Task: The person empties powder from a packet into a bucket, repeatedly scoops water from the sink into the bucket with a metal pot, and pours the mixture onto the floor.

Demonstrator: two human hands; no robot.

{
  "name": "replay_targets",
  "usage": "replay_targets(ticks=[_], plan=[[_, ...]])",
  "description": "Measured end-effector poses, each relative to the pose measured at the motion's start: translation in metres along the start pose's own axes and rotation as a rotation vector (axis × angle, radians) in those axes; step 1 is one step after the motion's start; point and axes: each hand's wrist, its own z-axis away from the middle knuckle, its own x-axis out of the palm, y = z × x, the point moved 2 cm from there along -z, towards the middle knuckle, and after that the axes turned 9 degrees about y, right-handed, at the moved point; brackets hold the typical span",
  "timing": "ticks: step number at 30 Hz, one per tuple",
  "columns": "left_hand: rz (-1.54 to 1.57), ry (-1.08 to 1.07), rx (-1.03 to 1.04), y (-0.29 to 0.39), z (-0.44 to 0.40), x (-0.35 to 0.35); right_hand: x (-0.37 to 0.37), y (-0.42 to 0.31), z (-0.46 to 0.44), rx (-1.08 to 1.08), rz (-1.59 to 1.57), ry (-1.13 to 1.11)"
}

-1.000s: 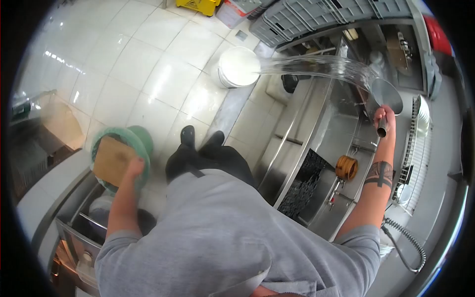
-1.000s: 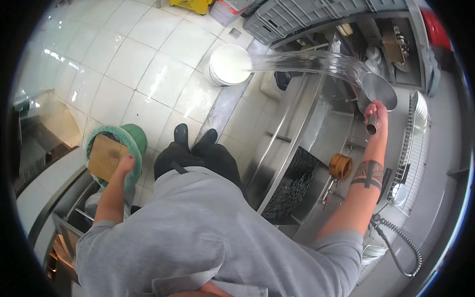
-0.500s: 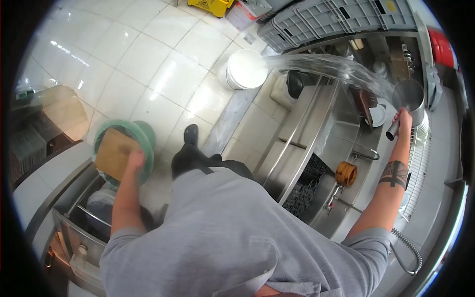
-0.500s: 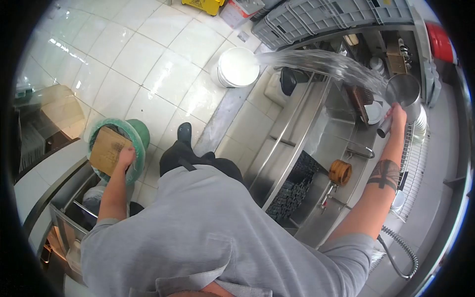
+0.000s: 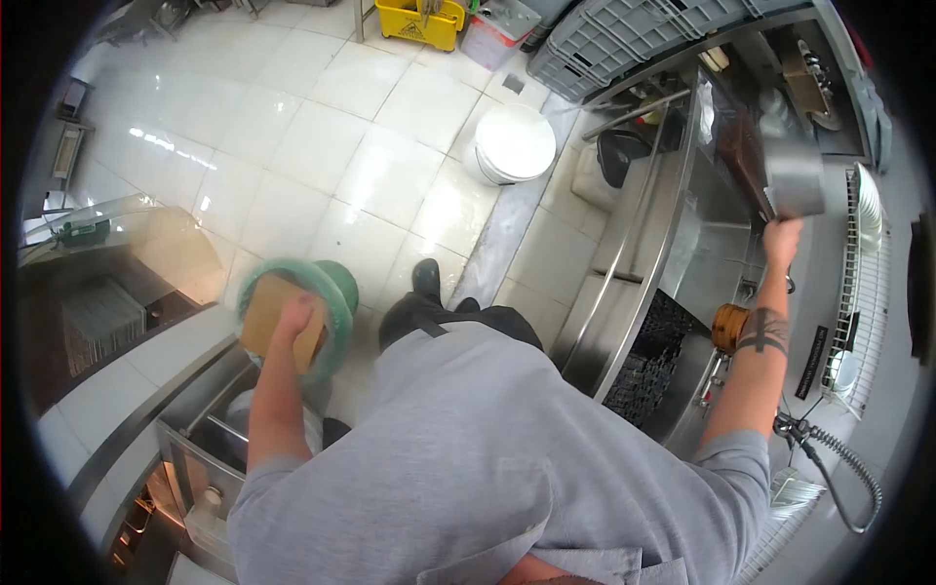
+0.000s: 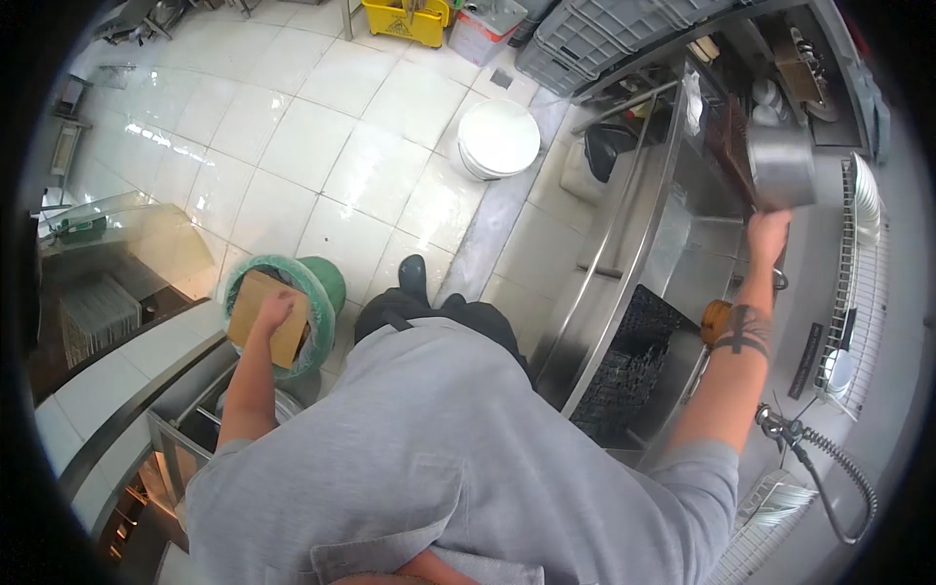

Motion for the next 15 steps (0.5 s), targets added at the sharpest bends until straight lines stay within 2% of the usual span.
replay_targets(ticks=[1,2,3,4,5,6,7,9,10,11,12,13,15], plan=[[0.104,0.070,-0.056,-0.004,0.001,-0.007,0.012,0.022,0.027,0.067,0.057,-0.093],[0.103,0.080,-0.048,0.001,0.006,-0.017,0.034,0.061,0.052,0.030,0.061,-0.154],[0.145,0.149,-0.063,0.004,0.013,-0.029,0.030,0.073,0.085,0.178,0.047,-0.274],[0.189,0.219,-0.079,0.008,0.021,-0.040,0.067,0.131,0.114,0.216,-0.037,-0.209],[0.188,0.230,-0.072,-0.010,0.017,-0.044,0.059,0.139,0.146,0.465,-0.115,-0.490],[0.195,0.193,-0.127,-0.045,0.006,-0.041,0.054,0.151,0.186,0.648,-0.151,-0.474],[0.200,0.153,-0.180,-0.067,0.004,-0.043,0.042,0.160,0.217,0.755,-0.225,-0.551],[0.131,0.144,-0.199,-0.069,0.031,-0.043,0.039,0.188,0.270,1.007,-0.428,-0.426],[0.012,0.140,-0.108,-0.123,0.019,-0.029,0.037,0.193,0.284,1.023,-0.436,-0.421],[-0.108,0.145,-0.018,-0.162,0.014,-0.019,0.034,0.197,0.297,1.136,-0.523,-0.368],[-0.576,-0.167,0.189,-0.162,0.025,-0.021,0.035,0.204,0.308,1.250,-0.612,-0.313],[-0.942,-0.413,0.524,-0.161,0.039,-0.025,0.039,0.209,0.313,1.272,-0.621,-0.307],[-0.890,-0.143,0.829,-0.171,0.068,-0.016,0.049,0.211,0.315,1.260,-0.844,-0.146]])
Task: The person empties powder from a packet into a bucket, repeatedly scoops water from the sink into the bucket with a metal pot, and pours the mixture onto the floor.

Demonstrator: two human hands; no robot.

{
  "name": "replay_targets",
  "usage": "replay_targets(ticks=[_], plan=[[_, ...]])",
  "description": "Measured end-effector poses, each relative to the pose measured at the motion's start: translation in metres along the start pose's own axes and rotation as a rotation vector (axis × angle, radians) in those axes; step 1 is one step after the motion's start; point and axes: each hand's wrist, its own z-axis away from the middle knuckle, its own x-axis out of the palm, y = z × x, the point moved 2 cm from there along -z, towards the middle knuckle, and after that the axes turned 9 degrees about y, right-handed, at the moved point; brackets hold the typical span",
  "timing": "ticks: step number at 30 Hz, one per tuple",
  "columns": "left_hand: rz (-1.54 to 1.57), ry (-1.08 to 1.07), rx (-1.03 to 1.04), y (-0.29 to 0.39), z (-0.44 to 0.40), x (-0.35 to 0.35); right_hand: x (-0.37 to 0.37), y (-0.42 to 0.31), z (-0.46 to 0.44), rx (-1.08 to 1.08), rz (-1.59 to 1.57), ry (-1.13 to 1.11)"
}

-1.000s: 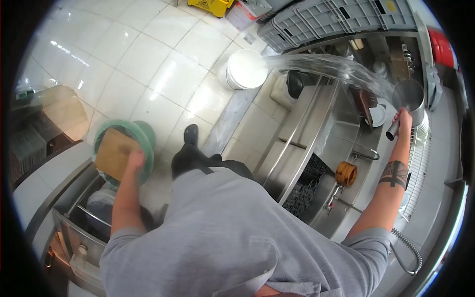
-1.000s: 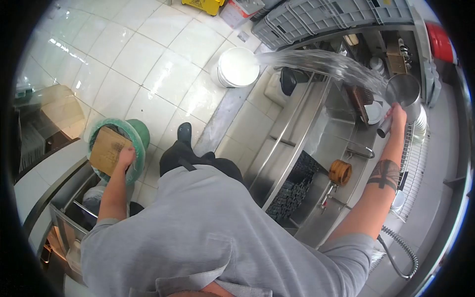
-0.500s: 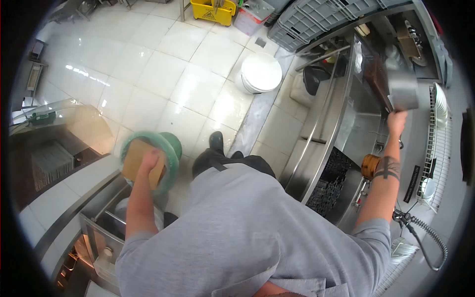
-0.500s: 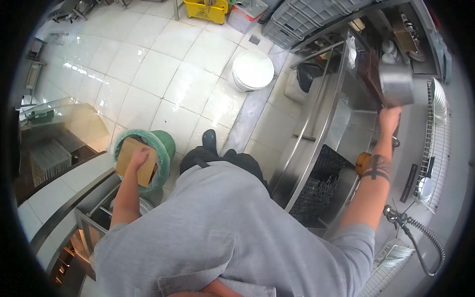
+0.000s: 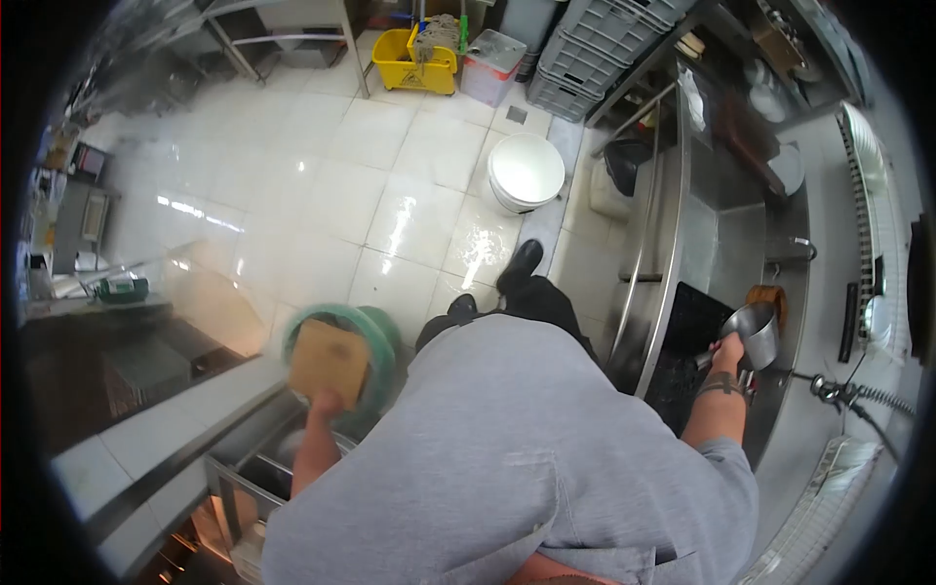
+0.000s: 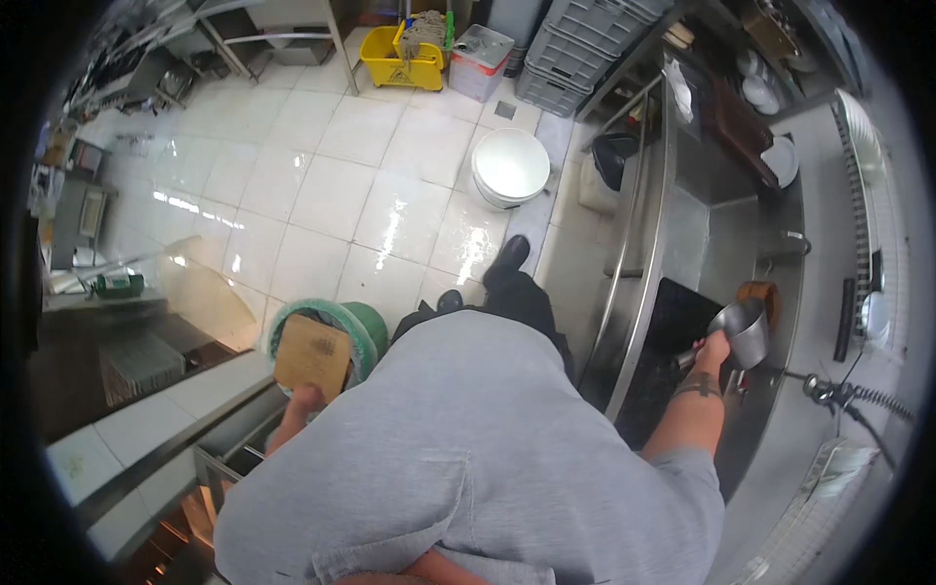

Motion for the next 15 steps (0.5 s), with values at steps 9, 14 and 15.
replay_targets(ticks=[9,14,15], plan=[[0.944,0.052,-0.930,-0.005,-0.072,-0.083,0.040,-0.034,0.010,0.053,-0.185,0.117],[1.416,0.082,-1.082,-0.017,-0.165,-0.075,0.034,-0.070,-0.001,0.005,-0.188,0.056],[1.246,0.118,-0.961,-0.020,-0.182,-0.069,0.033,-0.076,-0.004,-0.019,-0.193,0.036]])
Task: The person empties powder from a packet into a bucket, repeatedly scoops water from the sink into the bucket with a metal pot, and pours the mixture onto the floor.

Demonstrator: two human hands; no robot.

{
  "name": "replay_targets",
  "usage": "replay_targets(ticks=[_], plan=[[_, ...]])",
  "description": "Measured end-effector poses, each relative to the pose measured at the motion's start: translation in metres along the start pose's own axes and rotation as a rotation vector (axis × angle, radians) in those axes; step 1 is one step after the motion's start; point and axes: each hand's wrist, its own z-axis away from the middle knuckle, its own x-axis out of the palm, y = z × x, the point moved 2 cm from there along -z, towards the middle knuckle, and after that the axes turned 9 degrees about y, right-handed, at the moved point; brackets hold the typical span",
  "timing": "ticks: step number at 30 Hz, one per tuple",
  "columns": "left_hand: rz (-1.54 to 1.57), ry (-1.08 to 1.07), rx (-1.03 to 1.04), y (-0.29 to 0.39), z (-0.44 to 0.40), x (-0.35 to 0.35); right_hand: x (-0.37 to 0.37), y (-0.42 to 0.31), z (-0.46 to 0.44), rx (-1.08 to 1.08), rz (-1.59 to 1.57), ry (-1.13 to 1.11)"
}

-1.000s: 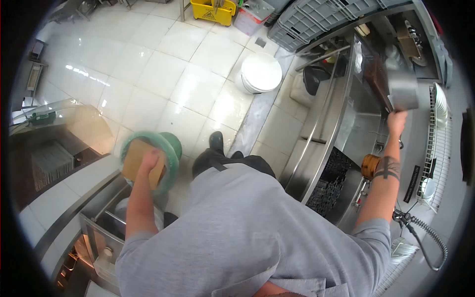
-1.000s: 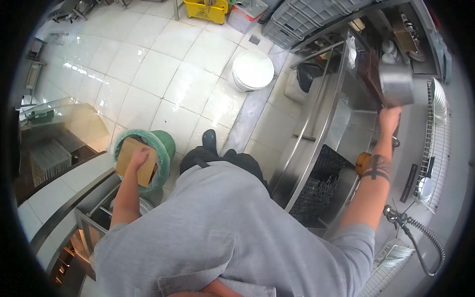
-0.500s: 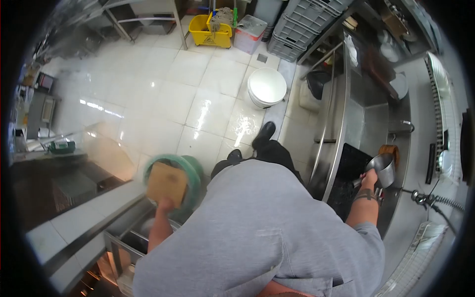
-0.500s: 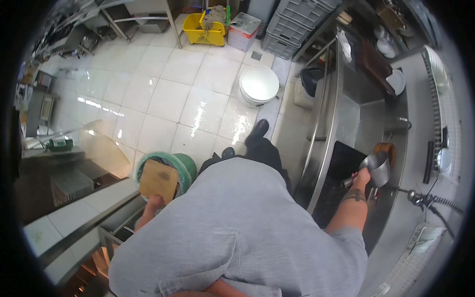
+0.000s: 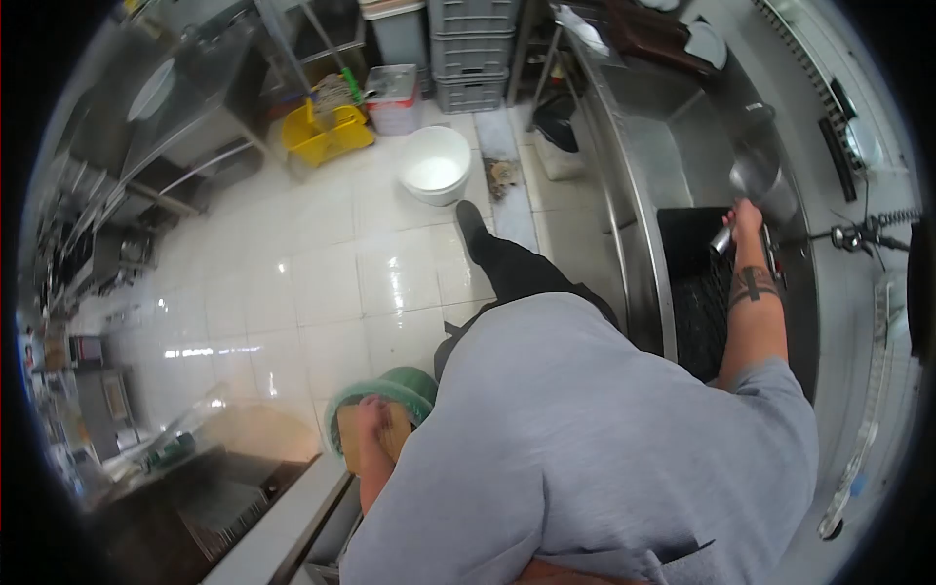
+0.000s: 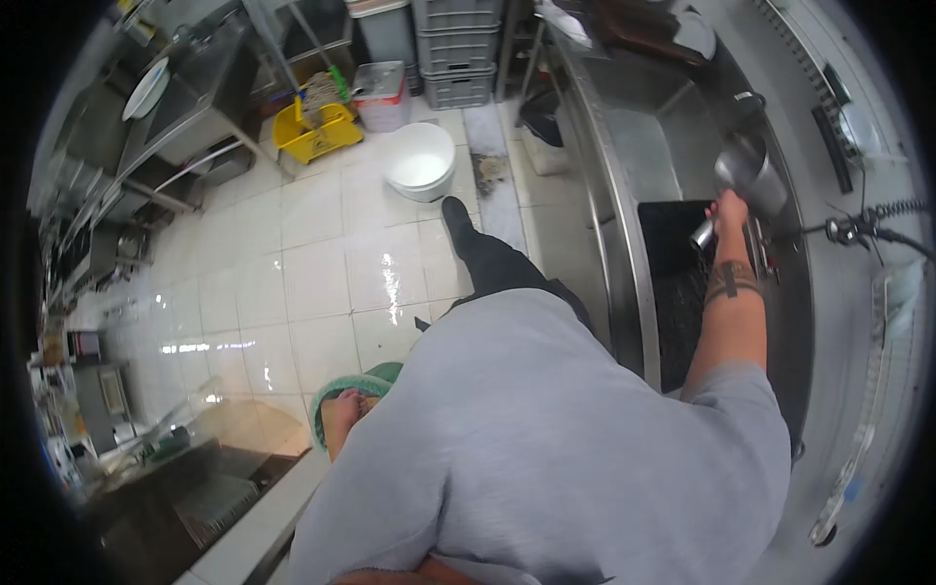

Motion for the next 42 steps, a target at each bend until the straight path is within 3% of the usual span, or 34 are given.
replay_targets(ticks=[1,7,13,19,21,22,24,25,27,29,31,33,36,38,39,41,42], plan=[[-0.145,0.021,0.150,0.008,-0.008,0.008,0.004,-0.007,0.002,-0.020,-0.002,-0.024],[-0.161,0.011,0.196,0.088,0.050,0.040,0.059,-0.019,-0.033,0.017,0.029,-0.069],[-0.598,-0.153,0.274,0.055,0.071,0.023,0.129,-0.005,-0.080,0.033,0.248,-0.156],[-0.585,-0.105,0.051,0.128,0.135,0.067,0.174,0.107,-0.217,-0.341,1.257,-0.477],[-0.497,-0.029,-0.059,0.173,0.161,0.095,0.174,0.151,-0.237,-0.620,1.699,-0.517],[-0.455,0.010,-0.109,0.198,0.176,0.113,0.170,0.193,-0.255,-0.670,1.644,-0.367],[-0.376,0.080,-0.188,0.241,0.199,0.147,0.170,0.259,-0.271,-0.760,1.496,-0.386],[-0.350,0.102,-0.218,0.258,0.209,0.162,0.173,0.275,-0.272,-0.803,1.400,-0.549],[-0.297,0.123,-0.288,0.278,0.223,0.183,0.199,0.295,-0.234,-1.004,1.290,-0.501],[-0.292,0.135,-0.302,0.301,0.249,0.201,0.256,0.312,-0.196,0.619,0.353,-0.285],[-0.262,0.136,-0.297,0.306,0.257,0.215,0.287,0.254,-0.156,0.747,0.196,-0.267],[-0.519,0.058,-0.189,0.297,0.257,0.205,0.294,0.246,-0.147,0.871,0.045,-0.246],[-0.485,-0.009,-0.185,0.247,0.231,0.173,0.288,0.255,-0.153,1.173,-0.482,-0.498],[-0.794,-0.300,0.190,0.217,0.202,0.144,0.279,0.216,-0.142,1.096,-0.463,-0.539],[-0.763,-0.204,0.078,0.239,0.203,0.151,0.277,0.193,-0.141,1.015,-0.466,-0.560],[-0.669,-0.355,0.348,0.172,0.136,0.097,0.272,0.155,-0.137,0.938,-0.413,-0.664],[-0.726,-0.277,0.334,0.168,0.112,0.093,0.273,0.127,-0.129,0.923,-0.437,-0.704]])
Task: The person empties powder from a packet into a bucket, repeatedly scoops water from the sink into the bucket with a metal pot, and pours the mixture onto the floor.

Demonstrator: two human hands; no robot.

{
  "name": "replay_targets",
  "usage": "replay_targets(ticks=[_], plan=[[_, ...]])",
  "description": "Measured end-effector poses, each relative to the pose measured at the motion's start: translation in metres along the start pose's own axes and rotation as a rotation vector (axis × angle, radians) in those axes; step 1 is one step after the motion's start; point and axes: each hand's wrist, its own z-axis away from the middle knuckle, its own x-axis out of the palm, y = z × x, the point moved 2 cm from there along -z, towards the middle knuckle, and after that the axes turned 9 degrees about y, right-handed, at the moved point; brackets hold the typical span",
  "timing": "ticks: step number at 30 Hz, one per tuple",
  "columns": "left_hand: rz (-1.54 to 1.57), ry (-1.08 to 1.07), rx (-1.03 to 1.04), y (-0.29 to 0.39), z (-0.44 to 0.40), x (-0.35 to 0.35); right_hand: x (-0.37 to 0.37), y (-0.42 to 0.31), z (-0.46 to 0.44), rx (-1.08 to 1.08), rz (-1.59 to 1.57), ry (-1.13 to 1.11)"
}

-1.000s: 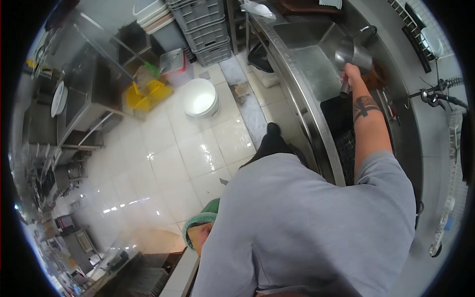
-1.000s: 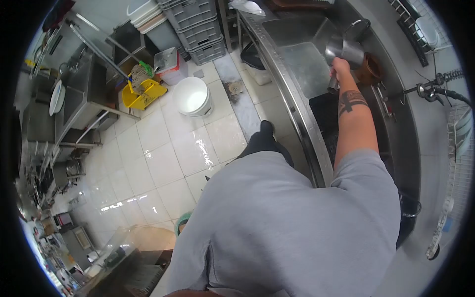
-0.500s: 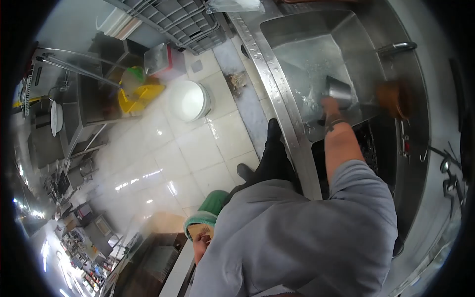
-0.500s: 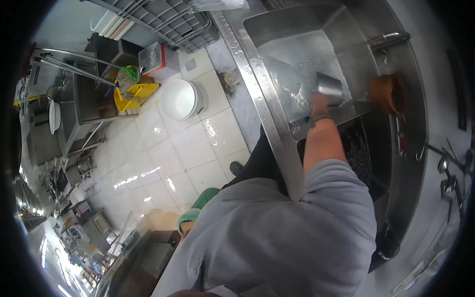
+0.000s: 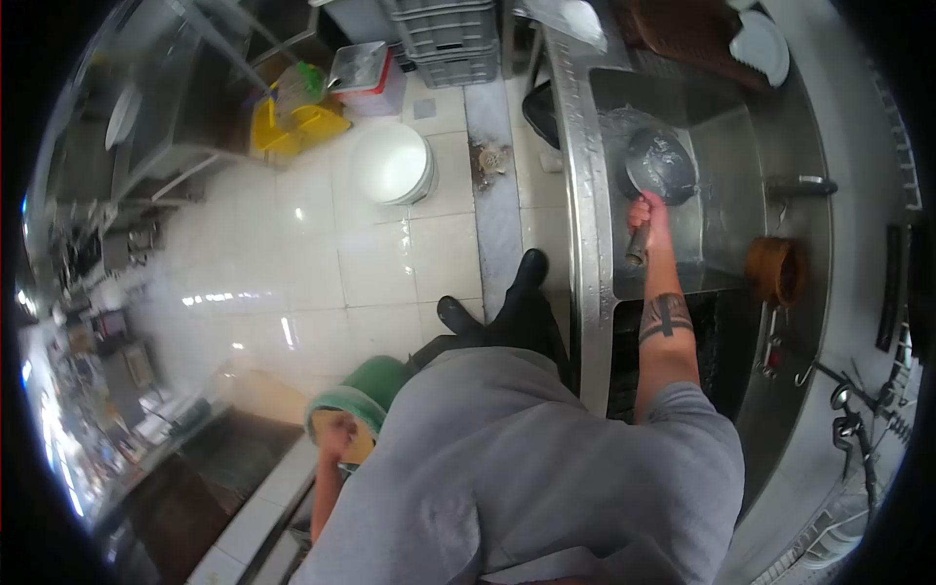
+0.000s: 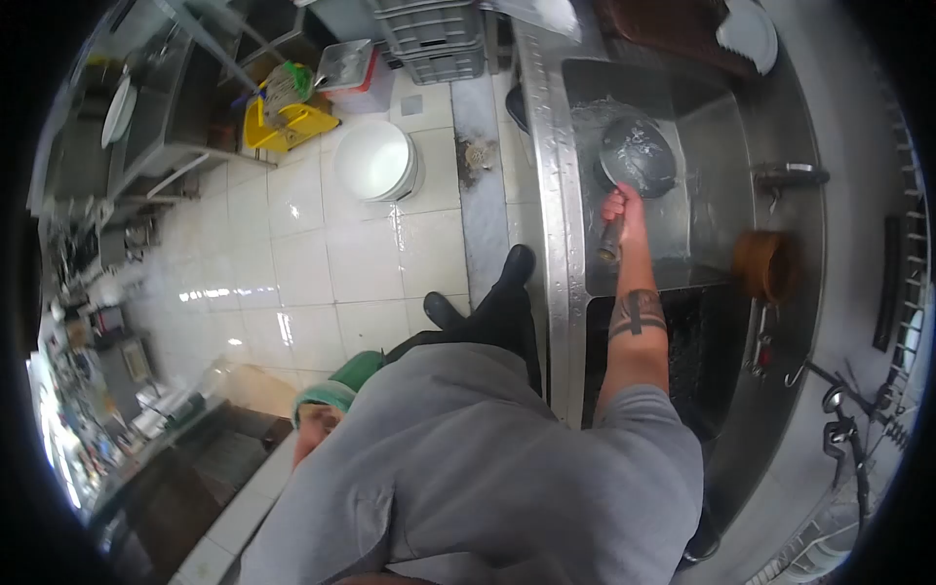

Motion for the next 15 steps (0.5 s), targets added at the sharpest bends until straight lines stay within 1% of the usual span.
replay_targets(ticks=[1,2,3,4,5,6,7,9,11,13,14,15], plan=[[-0.060,0.052,-0.049,-0.014,-0.019,-0.004,0.023,-0.007,0.021,-0.003,0.006,-0.044],[-0.424,0.157,0.345,0.006,-0.023,-0.012,0.045,-0.015,0.041,-0.001,0.030,-0.079],[-0.828,0.422,0.689,0.039,-0.025,-0.022,0.067,-0.023,0.062,0.003,0.057,-0.113],[-0.506,0.287,0.370,0.035,-0.036,-0.018,0.090,-0.029,0.081,-0.009,0.078,-0.161],[-0.043,0.260,0.002,0.031,-0.046,-0.014,0.112,-0.038,0.096,-0.008,0.126,-0.172],[0.275,0.351,-0.308,0.026,-0.054,-0.010,0.134,-0.046,0.110,-0.031,0.201,-0.209],[0.323,0.354,-0.317,0.024,-0.058,-0.006,0.158,-0.053,0.125,-0.055,0.277,-0.249],[0.481,0.319,-0.201,0.009,-0.059,0.011,0.208,-0.058,0.159,-0.136,0.426,-0.284],[0.514,0.332,-0.243,-0.012,-0.055,0.038,0.250,-0.049,0.195,-0.118,0.506,-0.309],[0.540,0.338,-0.302,-0.033,-0.044,0.060,0.296,-0.052,0.209,-0.174,0.613,-0.258],[0.475,0.365,-0.288,-0.048,-0.040,0.073,0.318,-0.055,0.210,-0.184,0.663,-0.199],[0.409,0.392,-0.277,-0.064,-0.036,0.088,0.341,-0.050,0.219,-0.242,0.705,-0.135]])
